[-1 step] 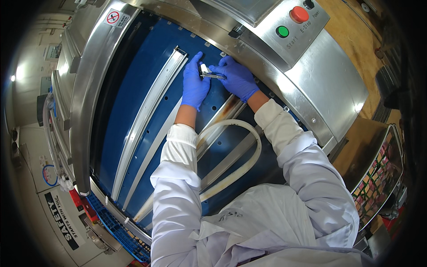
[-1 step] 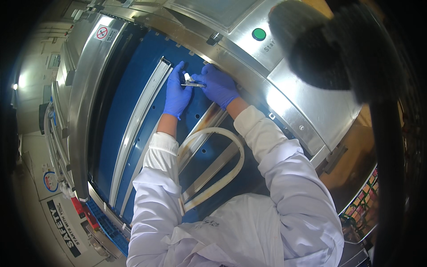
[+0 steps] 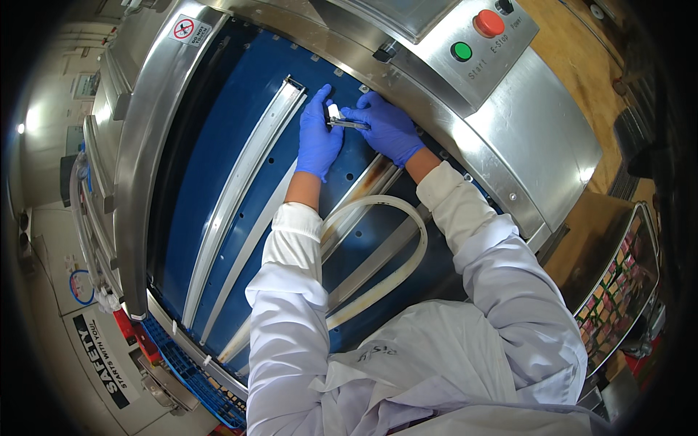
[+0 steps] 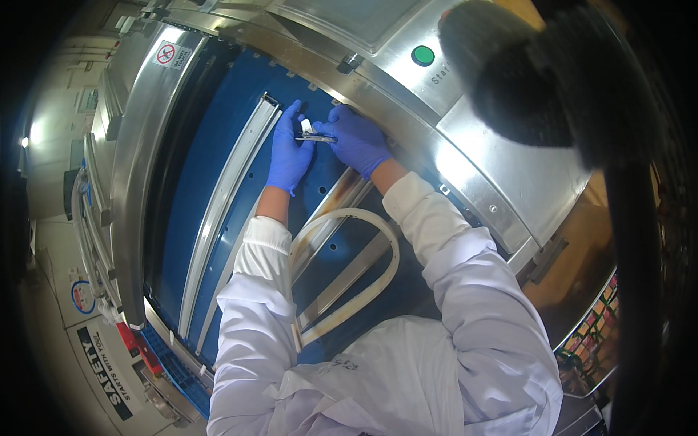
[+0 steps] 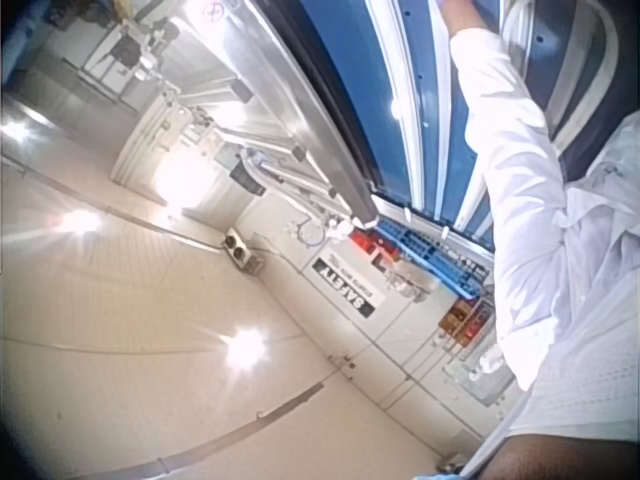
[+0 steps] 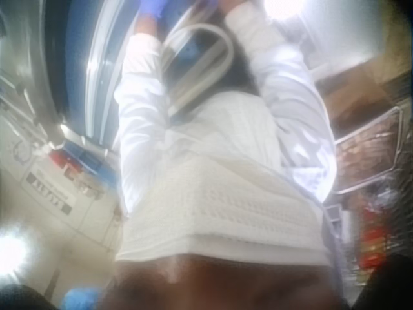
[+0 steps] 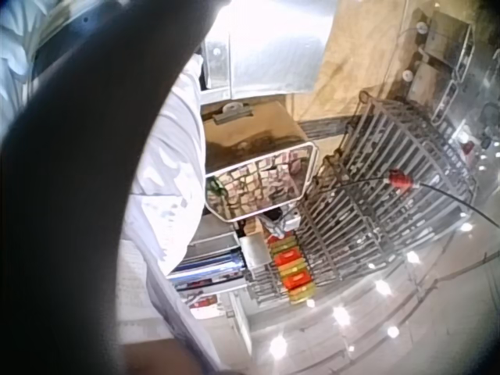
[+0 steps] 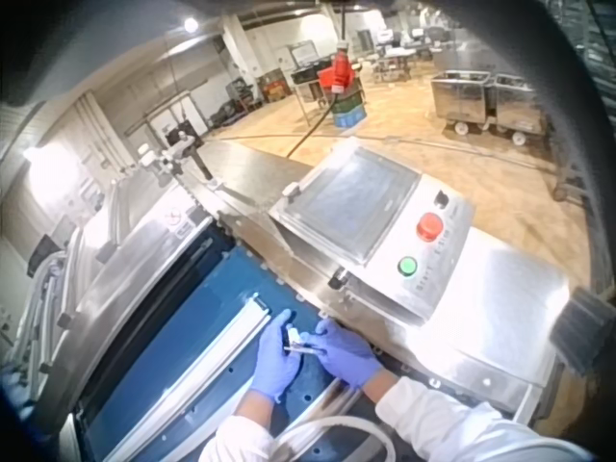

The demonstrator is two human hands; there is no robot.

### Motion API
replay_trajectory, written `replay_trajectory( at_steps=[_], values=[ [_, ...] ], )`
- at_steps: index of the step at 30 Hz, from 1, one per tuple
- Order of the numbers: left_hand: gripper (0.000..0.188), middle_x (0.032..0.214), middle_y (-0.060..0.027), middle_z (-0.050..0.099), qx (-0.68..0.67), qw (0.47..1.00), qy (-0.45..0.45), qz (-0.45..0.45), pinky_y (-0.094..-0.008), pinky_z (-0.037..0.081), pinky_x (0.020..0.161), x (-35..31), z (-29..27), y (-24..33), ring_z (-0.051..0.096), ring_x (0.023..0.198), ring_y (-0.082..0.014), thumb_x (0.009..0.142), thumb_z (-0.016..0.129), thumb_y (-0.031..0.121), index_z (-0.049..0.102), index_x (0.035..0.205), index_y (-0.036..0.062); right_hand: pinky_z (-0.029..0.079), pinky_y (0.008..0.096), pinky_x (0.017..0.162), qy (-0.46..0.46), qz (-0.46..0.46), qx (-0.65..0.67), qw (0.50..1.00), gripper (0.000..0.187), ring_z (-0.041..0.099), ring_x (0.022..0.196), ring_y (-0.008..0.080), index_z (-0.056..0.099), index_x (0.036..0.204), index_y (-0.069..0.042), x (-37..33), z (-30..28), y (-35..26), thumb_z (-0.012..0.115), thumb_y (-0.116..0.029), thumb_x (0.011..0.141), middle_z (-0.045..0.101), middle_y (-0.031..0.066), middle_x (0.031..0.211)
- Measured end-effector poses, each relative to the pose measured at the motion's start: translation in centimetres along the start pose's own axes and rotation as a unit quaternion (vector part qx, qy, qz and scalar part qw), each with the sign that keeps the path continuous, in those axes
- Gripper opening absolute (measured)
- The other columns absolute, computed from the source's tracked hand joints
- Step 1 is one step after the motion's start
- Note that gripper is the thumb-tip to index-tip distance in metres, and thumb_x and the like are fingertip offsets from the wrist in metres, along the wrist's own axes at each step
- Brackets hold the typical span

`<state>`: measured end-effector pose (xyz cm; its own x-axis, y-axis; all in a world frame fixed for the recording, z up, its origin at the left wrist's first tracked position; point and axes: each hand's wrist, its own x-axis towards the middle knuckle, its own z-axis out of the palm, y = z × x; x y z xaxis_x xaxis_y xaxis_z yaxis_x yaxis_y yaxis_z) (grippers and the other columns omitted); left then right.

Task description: The person aligns and secures long white strips onto a blue curved surface using both hands. They repeatedly adjust the strips and use a small tool to tighten or fasten them in place. The person works methodically across the surface, ensuring each strip is properly positioned.

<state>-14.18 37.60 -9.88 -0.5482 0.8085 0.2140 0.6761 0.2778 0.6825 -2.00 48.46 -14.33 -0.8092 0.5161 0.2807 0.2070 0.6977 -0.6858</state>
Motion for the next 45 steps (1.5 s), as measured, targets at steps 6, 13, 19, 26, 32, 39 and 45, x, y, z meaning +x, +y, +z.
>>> replay_trajectory(
  at_steps=[6, 13, 19, 26, 32, 39, 45],
  values=[
    [0.076, 0.128, -0.0179, 0.059, -0.089, 0.994, -0.005, -0.059, -0.0338, 0.050, 0.096, -1.0, -0.2, 1.1, 0.061, 0.114, -0.0245, 0.081, 0.066, -0.010, 0.039, 0.148, 0.0136, 0.051, 0.0405, 0.087, -0.011, 0.019, 0.057, 0.998, 0.021, 0.063, 0.100, 0.0273, 0.073, 0.107, -0.021, -0.6, -0.4, 0.1, 0.067, -0.023, 0.087, 0.060, 0.0065, 0.111],
    [0.066, 0.108, -0.0126, 0.066, -0.036, 0.996, 0.070, -0.036, -0.0311, 0.052, 0.085, -1.5, 0.3, 1.0, 0.065, 0.094, -0.0202, 0.083, 0.072, 0.003, 0.047, 0.143, 0.0126, 0.050, 0.0407, 0.084, 0.011, 0.053, 0.085, 0.995, 0.018, 0.064, 0.094, 0.0305, 0.070, 0.093, -0.010, 0.2, 0.1, 0.0, 0.071, -0.025, 0.083, 0.062, 0.0089, 0.105],
    [0.066, 0.099, -0.0070, 0.063, -0.005, 0.983, 0.121, -0.136, -0.0282, 0.050, 0.078, -1.6, 1.2, 1.0, 0.059, 0.084, -0.0147, 0.082, 0.074, 0.008, 0.048, 0.142, 0.0109, 0.050, 0.0416, 0.084, 0.001, 0.041, 0.080, 0.996, 0.016, 0.064, 0.095, 0.0323, 0.069, 0.095, -0.010, 0.6, -0.4, 0.0, 0.070, -0.020, 0.083, 0.063, 0.0109, 0.103],
    [0.077, 0.101, -0.0064, 0.059, -0.024, 0.986, 0.163, -0.019, -0.0289, 0.049, 0.077, -2.3, 1.5, 1.0, 0.056, 0.088, -0.0157, 0.079, 0.073, 0.007, 0.039, 0.147, 0.0080, 0.049, 0.0416, 0.091, 0.017, -0.006, 0.051, 0.999, 0.046, 0.059, 0.109, 0.0311, 0.062, 0.129, -0.023, 0.6, 0.3, 0.4, 0.065, -0.010, 0.085, 0.058, 0.0123, 0.117],
    [0.091, 0.110, -0.0096, 0.060, -0.004, 0.989, 0.092, -0.119, -0.0344, 0.048, 0.092, -2.8, 0.6, 2.2, 0.056, 0.101, -0.0227, 0.074, 0.078, 0.010, 0.031, 0.151, 0.0059, 0.050, 0.0406, 0.092, -0.057, 0.010, 0.011, 0.998, 0.055, 0.058, 0.111, 0.0309, 0.057, 0.134, -0.028, 0.7, -0.1, 0.8, 0.067, -0.010, 0.084, 0.055, 0.0101, 0.122],
    [0.103, 0.123, -0.0108, 0.063, 0.094, 0.992, 0.079, 0.000, -0.0400, 0.043, 0.099, -3.5, -0.6, 0.3, 0.055, 0.103, -0.0315, 0.071, 0.081, 0.010, 0.022, 0.156, 0.0079, 0.051, 0.0403, 0.089, -0.059, 0.050, 0.038, 0.996, 0.052, 0.059, 0.109, 0.0302, 0.056, 0.133, -0.031, 0.9, -0.3, -0.5, 0.066, -0.011, 0.086, 0.054, 0.0096, 0.121],
    [0.097, 0.112, -0.0072, 0.068, 0.071, 0.996, 0.048, -0.004, -0.0373, 0.046, 0.087, -3.3, -1.2, -0.5, 0.055, 0.094, -0.0263, 0.074, 0.079, 0.007, 0.026, 0.155, 0.0077, 0.051, 0.0394, 0.088, -0.075, 0.037, -0.026, 0.996, 0.049, 0.060, 0.105, 0.0307, 0.057, 0.132, -0.031, 0.7, -0.5, -1.6, 0.066, -0.011, 0.088, 0.052, 0.0103, 0.121]
  ],
)
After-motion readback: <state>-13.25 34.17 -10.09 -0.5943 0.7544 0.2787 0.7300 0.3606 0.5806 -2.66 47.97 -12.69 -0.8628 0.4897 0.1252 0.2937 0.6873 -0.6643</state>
